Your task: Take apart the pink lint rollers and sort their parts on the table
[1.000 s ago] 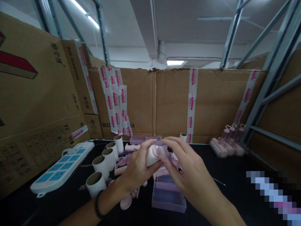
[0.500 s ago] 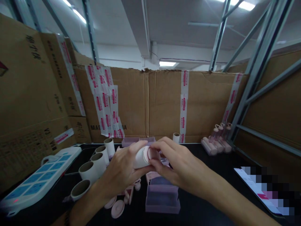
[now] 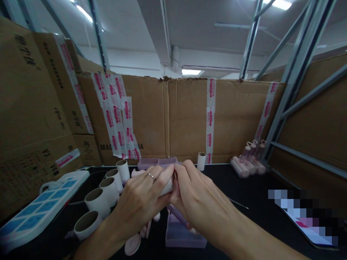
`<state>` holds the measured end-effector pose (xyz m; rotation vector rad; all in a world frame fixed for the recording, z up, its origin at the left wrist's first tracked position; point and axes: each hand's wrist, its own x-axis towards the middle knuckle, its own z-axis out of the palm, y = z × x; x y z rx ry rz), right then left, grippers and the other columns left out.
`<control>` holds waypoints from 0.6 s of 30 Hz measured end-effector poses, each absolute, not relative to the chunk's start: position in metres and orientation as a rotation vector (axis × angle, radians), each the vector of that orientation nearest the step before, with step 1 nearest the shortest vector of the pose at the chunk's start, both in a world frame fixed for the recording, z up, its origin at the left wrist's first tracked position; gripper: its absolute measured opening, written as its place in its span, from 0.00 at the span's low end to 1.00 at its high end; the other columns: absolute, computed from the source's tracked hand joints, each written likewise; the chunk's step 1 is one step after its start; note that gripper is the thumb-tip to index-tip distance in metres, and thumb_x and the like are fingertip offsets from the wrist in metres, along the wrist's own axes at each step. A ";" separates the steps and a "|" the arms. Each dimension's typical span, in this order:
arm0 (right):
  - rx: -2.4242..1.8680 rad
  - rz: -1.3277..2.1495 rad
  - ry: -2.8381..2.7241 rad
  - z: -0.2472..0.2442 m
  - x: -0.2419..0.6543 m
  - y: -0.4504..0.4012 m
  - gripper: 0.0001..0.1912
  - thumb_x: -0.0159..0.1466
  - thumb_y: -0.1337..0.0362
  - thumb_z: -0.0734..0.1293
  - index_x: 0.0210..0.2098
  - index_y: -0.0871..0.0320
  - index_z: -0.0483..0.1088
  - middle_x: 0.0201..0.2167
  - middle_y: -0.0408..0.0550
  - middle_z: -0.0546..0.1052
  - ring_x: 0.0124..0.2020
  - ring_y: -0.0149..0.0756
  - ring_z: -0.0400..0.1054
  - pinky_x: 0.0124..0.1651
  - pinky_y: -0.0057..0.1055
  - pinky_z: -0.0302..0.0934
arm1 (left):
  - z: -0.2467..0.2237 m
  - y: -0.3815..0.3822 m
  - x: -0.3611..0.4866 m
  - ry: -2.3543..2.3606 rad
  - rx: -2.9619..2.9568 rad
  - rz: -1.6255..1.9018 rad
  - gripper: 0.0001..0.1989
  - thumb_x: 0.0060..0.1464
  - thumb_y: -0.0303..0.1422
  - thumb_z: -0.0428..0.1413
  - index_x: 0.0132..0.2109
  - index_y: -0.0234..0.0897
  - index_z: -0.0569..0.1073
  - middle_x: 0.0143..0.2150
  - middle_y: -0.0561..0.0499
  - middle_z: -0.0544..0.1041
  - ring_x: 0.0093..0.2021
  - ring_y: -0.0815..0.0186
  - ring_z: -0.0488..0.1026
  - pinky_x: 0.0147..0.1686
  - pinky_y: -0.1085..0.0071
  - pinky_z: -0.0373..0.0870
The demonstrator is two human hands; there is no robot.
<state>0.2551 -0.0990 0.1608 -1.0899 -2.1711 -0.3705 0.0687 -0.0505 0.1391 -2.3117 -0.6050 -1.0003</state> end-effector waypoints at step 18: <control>-1.160 0.262 -1.798 0.150 0.237 -0.092 0.13 0.75 0.58 0.53 0.43 0.56 0.65 0.38 0.48 0.71 0.39 0.37 0.67 0.42 0.36 0.61 | 0.133 -0.052 0.074 -0.744 -2.097 -1.256 0.20 0.72 0.45 0.43 0.57 0.32 0.66 0.40 0.45 0.79 0.37 0.58 0.79 0.32 0.65 0.75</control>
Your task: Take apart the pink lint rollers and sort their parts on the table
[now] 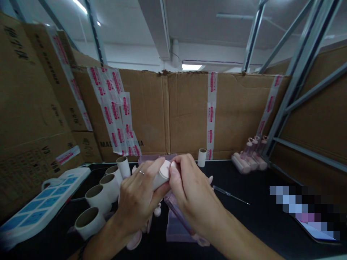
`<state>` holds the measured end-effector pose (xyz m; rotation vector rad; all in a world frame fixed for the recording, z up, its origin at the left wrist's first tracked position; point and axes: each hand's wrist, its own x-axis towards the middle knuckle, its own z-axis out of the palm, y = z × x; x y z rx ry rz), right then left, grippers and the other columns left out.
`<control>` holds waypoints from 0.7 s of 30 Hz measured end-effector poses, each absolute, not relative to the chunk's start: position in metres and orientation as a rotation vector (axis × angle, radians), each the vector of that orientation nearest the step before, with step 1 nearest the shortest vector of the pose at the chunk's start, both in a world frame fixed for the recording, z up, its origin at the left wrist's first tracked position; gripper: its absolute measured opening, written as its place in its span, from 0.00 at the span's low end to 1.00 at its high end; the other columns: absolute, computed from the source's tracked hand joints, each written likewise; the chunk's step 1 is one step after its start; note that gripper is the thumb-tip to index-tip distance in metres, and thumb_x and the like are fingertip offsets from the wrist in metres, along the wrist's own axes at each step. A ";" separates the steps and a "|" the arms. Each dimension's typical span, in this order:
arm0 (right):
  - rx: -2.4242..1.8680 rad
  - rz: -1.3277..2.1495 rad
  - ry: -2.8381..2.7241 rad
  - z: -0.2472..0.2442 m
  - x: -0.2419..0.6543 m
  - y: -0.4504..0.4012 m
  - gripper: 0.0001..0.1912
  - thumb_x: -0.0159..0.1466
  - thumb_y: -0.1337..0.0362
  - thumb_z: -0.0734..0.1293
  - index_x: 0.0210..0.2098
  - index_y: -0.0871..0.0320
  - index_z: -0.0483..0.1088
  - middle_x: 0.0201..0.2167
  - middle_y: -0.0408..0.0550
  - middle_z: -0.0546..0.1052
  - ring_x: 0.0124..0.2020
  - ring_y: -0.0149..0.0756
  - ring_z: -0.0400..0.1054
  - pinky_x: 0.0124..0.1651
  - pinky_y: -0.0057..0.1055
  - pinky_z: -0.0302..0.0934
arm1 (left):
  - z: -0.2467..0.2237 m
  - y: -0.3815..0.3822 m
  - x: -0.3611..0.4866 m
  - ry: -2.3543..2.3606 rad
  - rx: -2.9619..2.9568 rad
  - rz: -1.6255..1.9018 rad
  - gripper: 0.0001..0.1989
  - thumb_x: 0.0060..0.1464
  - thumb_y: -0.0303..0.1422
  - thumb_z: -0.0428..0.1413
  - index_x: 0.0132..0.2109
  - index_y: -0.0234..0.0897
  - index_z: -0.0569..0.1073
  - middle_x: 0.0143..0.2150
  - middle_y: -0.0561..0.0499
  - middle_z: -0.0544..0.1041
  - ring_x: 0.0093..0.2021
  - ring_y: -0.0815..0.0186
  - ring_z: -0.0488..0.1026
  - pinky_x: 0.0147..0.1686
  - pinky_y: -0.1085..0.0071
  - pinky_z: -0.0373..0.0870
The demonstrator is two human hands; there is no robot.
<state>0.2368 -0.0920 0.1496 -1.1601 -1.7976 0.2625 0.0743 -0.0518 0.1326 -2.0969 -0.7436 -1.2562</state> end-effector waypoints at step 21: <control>-1.084 1.061 -1.452 0.133 0.245 -0.057 0.18 0.70 0.47 0.62 0.50 0.54 0.67 0.39 0.46 0.73 0.37 0.37 0.72 0.35 0.33 0.73 | 0.112 -0.026 0.079 -1.212 -2.646 -2.217 0.25 0.67 0.39 0.54 0.67 0.46 0.61 0.63 0.48 0.70 0.57 0.60 0.72 0.60 0.62 0.66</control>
